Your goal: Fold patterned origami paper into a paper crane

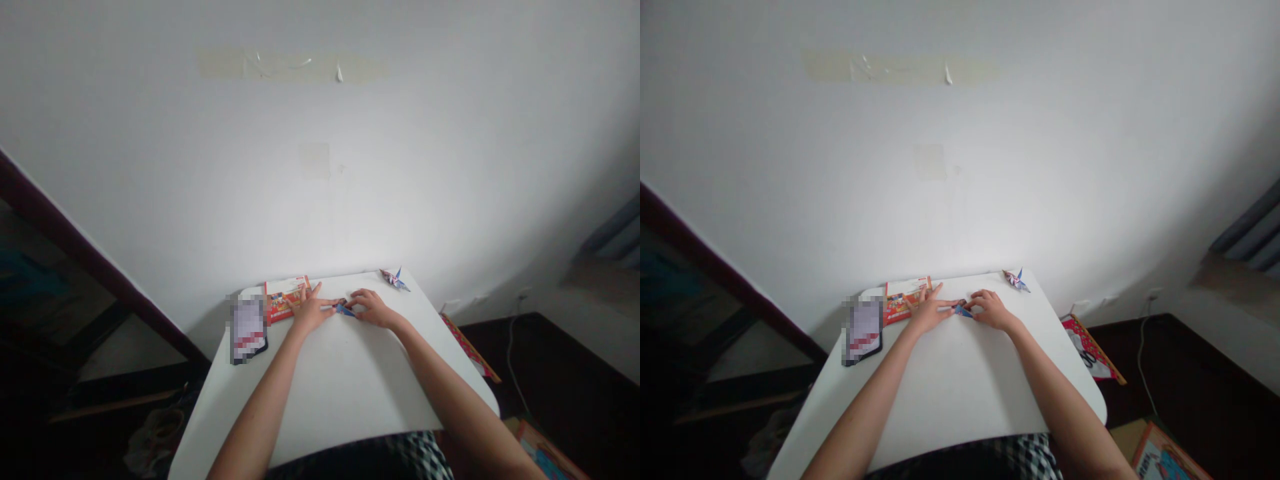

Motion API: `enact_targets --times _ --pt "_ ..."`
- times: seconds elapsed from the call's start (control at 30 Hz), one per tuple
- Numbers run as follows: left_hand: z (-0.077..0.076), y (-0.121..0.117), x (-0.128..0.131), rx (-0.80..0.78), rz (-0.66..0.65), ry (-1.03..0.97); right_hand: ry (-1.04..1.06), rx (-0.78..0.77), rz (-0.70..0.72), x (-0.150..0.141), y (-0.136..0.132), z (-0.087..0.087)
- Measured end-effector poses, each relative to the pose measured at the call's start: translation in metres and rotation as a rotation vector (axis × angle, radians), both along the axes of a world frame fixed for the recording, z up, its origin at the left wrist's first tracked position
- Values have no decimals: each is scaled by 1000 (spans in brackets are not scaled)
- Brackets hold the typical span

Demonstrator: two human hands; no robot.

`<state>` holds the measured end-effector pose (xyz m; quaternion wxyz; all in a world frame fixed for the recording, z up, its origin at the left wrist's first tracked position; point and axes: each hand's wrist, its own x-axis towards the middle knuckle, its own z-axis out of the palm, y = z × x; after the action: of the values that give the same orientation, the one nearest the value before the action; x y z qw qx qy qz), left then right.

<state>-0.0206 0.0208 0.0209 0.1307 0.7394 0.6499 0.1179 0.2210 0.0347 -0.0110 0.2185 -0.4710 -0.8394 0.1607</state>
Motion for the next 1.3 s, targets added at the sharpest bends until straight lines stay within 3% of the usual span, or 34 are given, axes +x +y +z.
enact_targets --times 0.37,0.63,0.97,1.3 --pt "0 -2 -5 -12 -30 0 14 -15 11 2 -1 -1" --pt "-7 -8 -2 72 -31 3 42 5 9 2 -4 -1" --pt "-10 -14 11 219 41 -10 49 11 16 0 -1 -4" --pt "-8 -20 19 246 79 1 67 67 6 -2 2 -15"
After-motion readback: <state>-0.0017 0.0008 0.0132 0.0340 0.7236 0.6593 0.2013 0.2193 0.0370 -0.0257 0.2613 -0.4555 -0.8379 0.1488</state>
